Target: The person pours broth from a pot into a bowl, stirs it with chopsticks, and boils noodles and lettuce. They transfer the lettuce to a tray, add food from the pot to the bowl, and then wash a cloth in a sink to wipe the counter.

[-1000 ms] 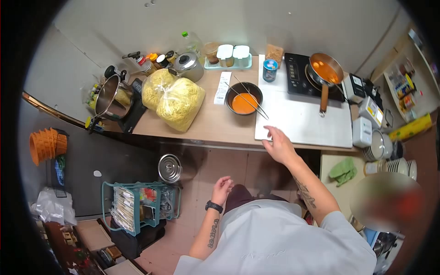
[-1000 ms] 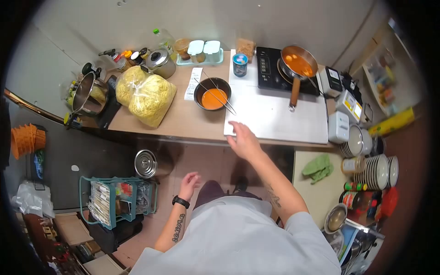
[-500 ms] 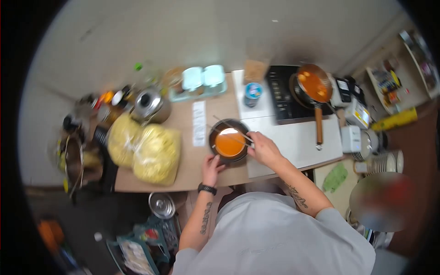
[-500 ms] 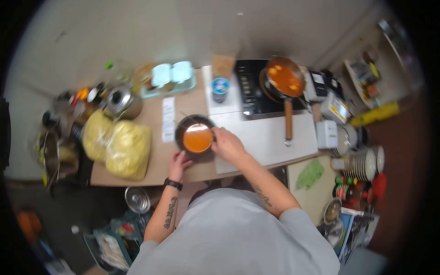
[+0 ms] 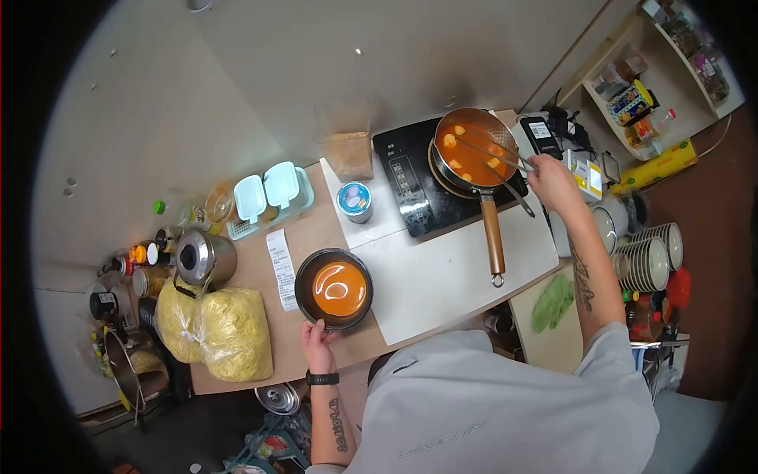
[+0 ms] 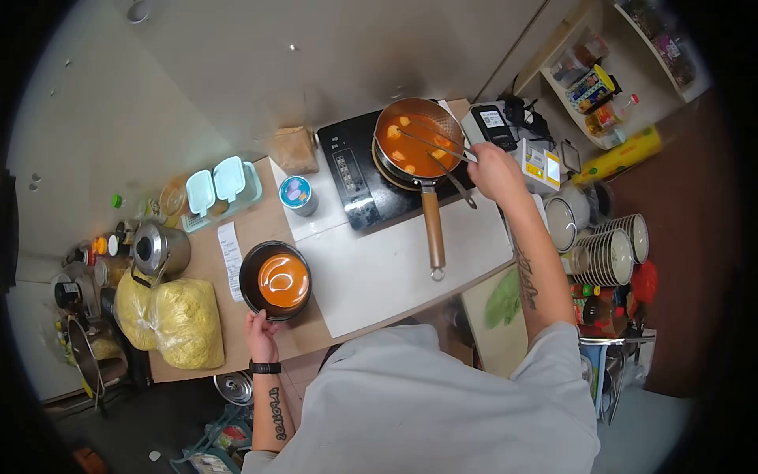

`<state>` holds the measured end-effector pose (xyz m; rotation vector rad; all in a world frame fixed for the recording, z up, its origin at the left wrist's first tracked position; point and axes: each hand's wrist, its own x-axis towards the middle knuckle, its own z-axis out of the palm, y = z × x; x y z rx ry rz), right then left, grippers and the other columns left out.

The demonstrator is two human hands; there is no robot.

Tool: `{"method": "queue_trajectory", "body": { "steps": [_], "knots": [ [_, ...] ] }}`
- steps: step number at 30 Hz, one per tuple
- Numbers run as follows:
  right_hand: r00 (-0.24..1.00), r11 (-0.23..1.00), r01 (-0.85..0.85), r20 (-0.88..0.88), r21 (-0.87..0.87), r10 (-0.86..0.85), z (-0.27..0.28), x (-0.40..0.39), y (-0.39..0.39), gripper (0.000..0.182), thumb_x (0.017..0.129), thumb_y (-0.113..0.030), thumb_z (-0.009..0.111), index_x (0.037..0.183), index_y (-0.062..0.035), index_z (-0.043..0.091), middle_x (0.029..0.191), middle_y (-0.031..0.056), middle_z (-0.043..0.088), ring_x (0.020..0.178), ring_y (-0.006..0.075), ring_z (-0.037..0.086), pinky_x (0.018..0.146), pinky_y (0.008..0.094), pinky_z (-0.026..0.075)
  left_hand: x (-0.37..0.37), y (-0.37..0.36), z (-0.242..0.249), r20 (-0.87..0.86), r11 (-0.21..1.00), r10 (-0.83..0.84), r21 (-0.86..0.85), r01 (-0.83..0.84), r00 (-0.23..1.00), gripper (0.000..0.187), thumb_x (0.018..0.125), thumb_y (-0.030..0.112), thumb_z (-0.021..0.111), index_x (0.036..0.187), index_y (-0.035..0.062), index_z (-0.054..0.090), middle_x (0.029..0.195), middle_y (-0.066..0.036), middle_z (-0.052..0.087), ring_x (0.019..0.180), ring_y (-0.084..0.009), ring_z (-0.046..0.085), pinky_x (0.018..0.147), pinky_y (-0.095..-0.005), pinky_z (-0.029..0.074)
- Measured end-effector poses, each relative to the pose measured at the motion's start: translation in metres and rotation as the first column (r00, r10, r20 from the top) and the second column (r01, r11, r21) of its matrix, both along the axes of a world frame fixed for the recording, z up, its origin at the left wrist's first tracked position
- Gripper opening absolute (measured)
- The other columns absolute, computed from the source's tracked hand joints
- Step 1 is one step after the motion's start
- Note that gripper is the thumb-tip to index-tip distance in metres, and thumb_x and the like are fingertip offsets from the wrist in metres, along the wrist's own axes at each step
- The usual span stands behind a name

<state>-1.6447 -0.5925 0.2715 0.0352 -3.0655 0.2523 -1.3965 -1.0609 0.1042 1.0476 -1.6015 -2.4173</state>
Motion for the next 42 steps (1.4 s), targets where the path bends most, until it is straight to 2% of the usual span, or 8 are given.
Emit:
{"method": "queue_trajectory", "body": {
  "steps": [9,18,20,24,26,32,36,42],
  "knots": [
    [0.982,0.996,-0.054,0.176,-0.068,0.065,-0.031,-0.044,0.011,0.024,0.084,-0.012,0.057,0.104,-0.0024,0.068,0.098,0.019,0.068,0.097,0.038,0.064,0.089,0.0449,0.049,-0.04,0.068,0.064,-0.032,1.0,0.001,0.011,-0.001,0.999,0.01,0.094,0.014,0.06,0.088,0.012,0.053,0.085,-0.001,0.064,0.078,-0.0103,0.063,0.074,-0.0295,0.055],
    [0.987,0.99,0.023,0.162,-0.136,0.0,-0.023,-0.018,0.054,0.02,0.085,-0.012,0.058,0.101,-0.0037,0.067,0.098,0.0181,0.068,0.094,0.0371,0.063,0.084,0.0454,0.05,-0.093,0.128,0.079,-0.104,0.979,-0.183,0.07,0.191,0.978,0.012,0.096,0.013,0.058,0.086,0.0109,0.052,0.085,0.0,0.061,0.079,-0.0103,0.062,0.08,-0.0314,0.056],
    [0.999,0.99,-0.012,0.044,-0.144,0.019,-0.022,-0.01,0.062,0.02,0.084,-0.011,0.059,0.1,-0.0031,0.067,0.097,0.0166,0.067,0.091,0.0365,0.063,0.082,0.0442,0.05,-0.102,0.135,0.077,-0.113,0.966,-0.243,0.059,0.25,0.963,0.012,0.095,0.013,0.059,0.086,0.0106,0.052,0.09,-0.001,0.061,0.084,-0.0113,0.062,0.079,-0.0298,0.055],
    [0.99,0.967,-0.031,0.124,-0.254,0.064,0.027,0.02,0.046,0.02,0.083,-0.009,0.058,0.101,-0.0028,0.066,0.096,0.0145,0.067,0.089,0.0362,0.063,0.079,0.0434,0.051,-0.12,0.153,0.086,-0.078,0.962,-0.267,0.045,0.27,0.961,0.017,0.096,0.016,0.058,0.082,0.0118,0.05,0.081,0.002,0.058,0.077,-0.0072,0.06,0.08,-0.0298,0.056],
    [0.96,0.938,-0.253,0.061,-0.237,0.274,0.037,0.035,0.034,0.019,0.082,-0.008,0.059,0.099,-0.0029,0.066,0.091,0.014,0.065,0.085,0.0353,0.063,0.076,0.0429,0.051,-0.124,0.157,0.086,-0.083,0.96,-0.274,0.044,0.278,0.958,0.016,0.096,0.016,0.059,0.082,0.0118,0.05,0.082,0.002,0.059,0.078,-0.008,0.061,0.08,-0.0299,0.056],
    [0.863,0.865,-0.496,0.075,-0.074,0.5,0.021,0.048,-0.013,0.015,0.08,-0.007,0.061,0.094,-0.0048,0.065,0.085,0.0111,0.063,0.078,0.0335,0.063,0.068,0.0441,0.05,-0.127,0.165,0.078,-0.085,0.949,-0.312,0.015,0.315,0.946,0.016,0.096,0.016,0.059,0.083,0.0121,0.05,0.085,0.001,0.061,0.081,-0.0106,0.063,0.082,-0.0309,0.055],
    [0.843,0.851,-0.52,0.111,-0.082,0.526,0.027,0.043,-0.015,0.016,0.079,-0.008,0.061,0.095,-0.0045,0.065,0.087,0.011,0.063,0.079,0.0335,0.063,0.07,0.044,0.051,-0.125,0.167,0.077,-0.076,0.952,-0.305,0.011,0.307,0.949,0.017,0.096,0.016,0.059,0.082,0.0122,0.05,0.087,0.0,0.062,0.081,-0.0111,0.064,0.082,-0.0308,0.055],
    [0.963,0.962,-0.269,0.009,-0.05,0.269,0.041,0.008,0.021,0.02,0.078,-0.005,0.059,0.096,-0.0032,0.067,0.093,0.0148,0.066,0.085,0.0349,0.065,0.078,0.0446,0.052,-0.121,0.169,0.075,-0.091,0.955,-0.289,0.038,0.293,0.953,0.016,0.096,0.015,0.059,0.082,0.0123,0.05,0.086,0.001,0.062,0.081,-0.0106,0.064,0.082,-0.0303,0.055]
  ]
}}
